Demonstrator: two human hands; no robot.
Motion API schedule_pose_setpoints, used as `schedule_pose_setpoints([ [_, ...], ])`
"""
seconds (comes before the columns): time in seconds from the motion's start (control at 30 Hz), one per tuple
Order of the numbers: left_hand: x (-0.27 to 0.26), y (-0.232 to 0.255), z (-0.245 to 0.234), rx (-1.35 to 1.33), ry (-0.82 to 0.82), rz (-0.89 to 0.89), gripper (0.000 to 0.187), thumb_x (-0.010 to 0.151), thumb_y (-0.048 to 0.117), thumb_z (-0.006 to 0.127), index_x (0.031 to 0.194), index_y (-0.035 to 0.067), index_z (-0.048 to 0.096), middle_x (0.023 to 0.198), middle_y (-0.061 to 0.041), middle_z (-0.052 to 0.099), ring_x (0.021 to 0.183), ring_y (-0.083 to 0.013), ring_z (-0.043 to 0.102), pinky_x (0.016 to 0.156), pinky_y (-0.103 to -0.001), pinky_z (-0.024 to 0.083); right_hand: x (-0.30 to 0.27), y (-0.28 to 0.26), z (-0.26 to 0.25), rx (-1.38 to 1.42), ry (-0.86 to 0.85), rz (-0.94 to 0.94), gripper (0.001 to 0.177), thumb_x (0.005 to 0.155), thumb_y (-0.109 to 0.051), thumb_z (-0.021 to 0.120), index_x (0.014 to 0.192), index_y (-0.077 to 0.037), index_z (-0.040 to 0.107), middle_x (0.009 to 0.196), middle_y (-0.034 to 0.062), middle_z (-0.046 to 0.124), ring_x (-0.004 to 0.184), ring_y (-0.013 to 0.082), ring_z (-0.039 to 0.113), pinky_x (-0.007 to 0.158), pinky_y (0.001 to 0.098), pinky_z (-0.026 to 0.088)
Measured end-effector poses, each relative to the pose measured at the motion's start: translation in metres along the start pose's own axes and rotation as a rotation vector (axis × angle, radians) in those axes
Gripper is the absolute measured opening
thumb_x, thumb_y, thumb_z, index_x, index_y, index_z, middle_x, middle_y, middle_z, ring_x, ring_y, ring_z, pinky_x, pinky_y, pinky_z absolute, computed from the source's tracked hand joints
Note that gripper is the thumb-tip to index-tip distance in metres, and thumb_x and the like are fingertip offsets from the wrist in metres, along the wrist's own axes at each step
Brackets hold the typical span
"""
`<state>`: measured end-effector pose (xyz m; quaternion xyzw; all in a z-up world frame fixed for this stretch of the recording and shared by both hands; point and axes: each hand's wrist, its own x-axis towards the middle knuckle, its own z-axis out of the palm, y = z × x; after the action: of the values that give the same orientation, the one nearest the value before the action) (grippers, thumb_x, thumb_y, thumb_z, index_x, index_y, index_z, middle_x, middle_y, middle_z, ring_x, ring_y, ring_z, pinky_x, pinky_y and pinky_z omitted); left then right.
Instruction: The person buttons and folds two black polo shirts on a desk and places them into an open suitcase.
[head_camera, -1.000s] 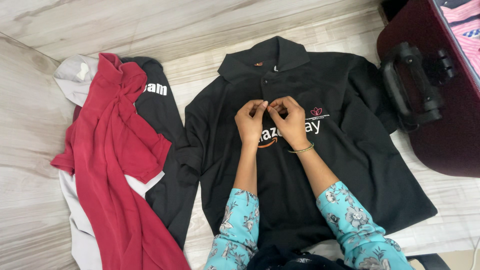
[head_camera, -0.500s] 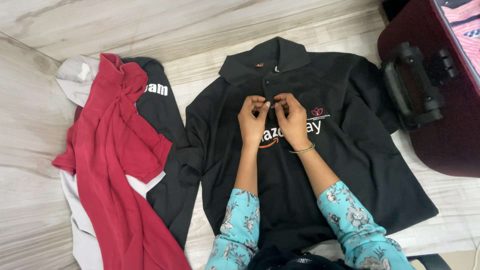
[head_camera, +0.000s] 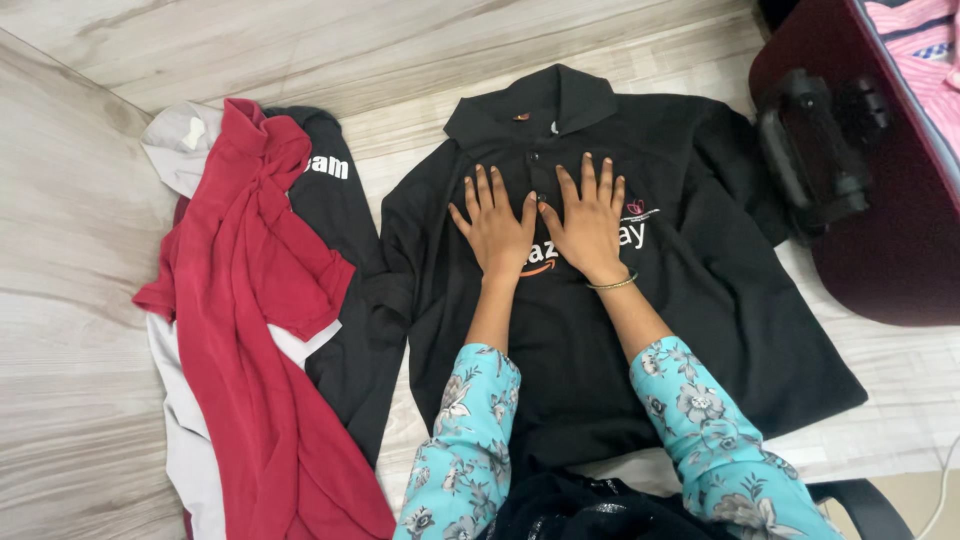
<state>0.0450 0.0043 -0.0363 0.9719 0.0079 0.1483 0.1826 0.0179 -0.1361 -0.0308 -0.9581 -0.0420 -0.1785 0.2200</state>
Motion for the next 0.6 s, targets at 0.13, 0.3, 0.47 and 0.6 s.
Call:
schedule_pose_setpoints([
  [0.13,-0.023,-0.011,-0.012,-0.003,-0.010,0.072,0.074,0.099,0.055,0.053,0.153,0.004,0.046,0.164,-0.013,0.036,0.154,-0.0321,0.027,0.123,-0.063,0.012,-0.026,-0.009,-0.023,0.042,-0.053,-0.048,0.070,0.092,-0.041,0.067,0.150,-0.006,0.049,0.159,0.0337,0.031,0.149,0.0529,0.021,0.120,0.0637,0.016],
  [0.3,-0.065,-0.034,-0.043,-0.048,-0.054,0.110,0.072,0.098,0.054,0.055,0.152,0.007,0.047,0.163,-0.012,0.037,0.153,-0.0314,0.029,0.122,-0.064,0.017,-0.087,-0.016,-0.091,0.265,-0.195,-0.088,0.069,0.089,-0.031,0.072,0.148,-0.005,0.049,0.157,0.0315,0.034,0.145,0.0475,0.032,0.116,0.0540,0.031],
  [0.47,-0.076,-0.059,-0.060,-0.048,-0.050,0.048,0.072,0.098,0.052,0.056,0.153,0.007,0.047,0.164,-0.012,0.036,0.154,-0.0325,0.028,0.117,-0.065,0.022,-0.119,0.022,-0.169,0.048,0.082,0.020,0.056,0.082,-0.016,0.076,0.135,-0.006,0.060,0.139,0.0205,0.054,0.125,0.0419,0.053,0.105,0.0473,0.044],
  [0.6,-0.073,-0.059,-0.060,-0.053,-0.046,0.028,0.073,0.097,0.052,0.056,0.154,0.006,0.045,0.164,-0.013,0.036,0.153,-0.0329,0.027,0.116,-0.066,0.022,-0.157,0.032,-0.203,-0.111,-0.312,0.109,0.031,0.084,-0.012,0.069,0.114,-0.016,0.073,0.107,0.0034,0.066,0.102,0.0241,0.065,0.091,0.0364,0.055],
])
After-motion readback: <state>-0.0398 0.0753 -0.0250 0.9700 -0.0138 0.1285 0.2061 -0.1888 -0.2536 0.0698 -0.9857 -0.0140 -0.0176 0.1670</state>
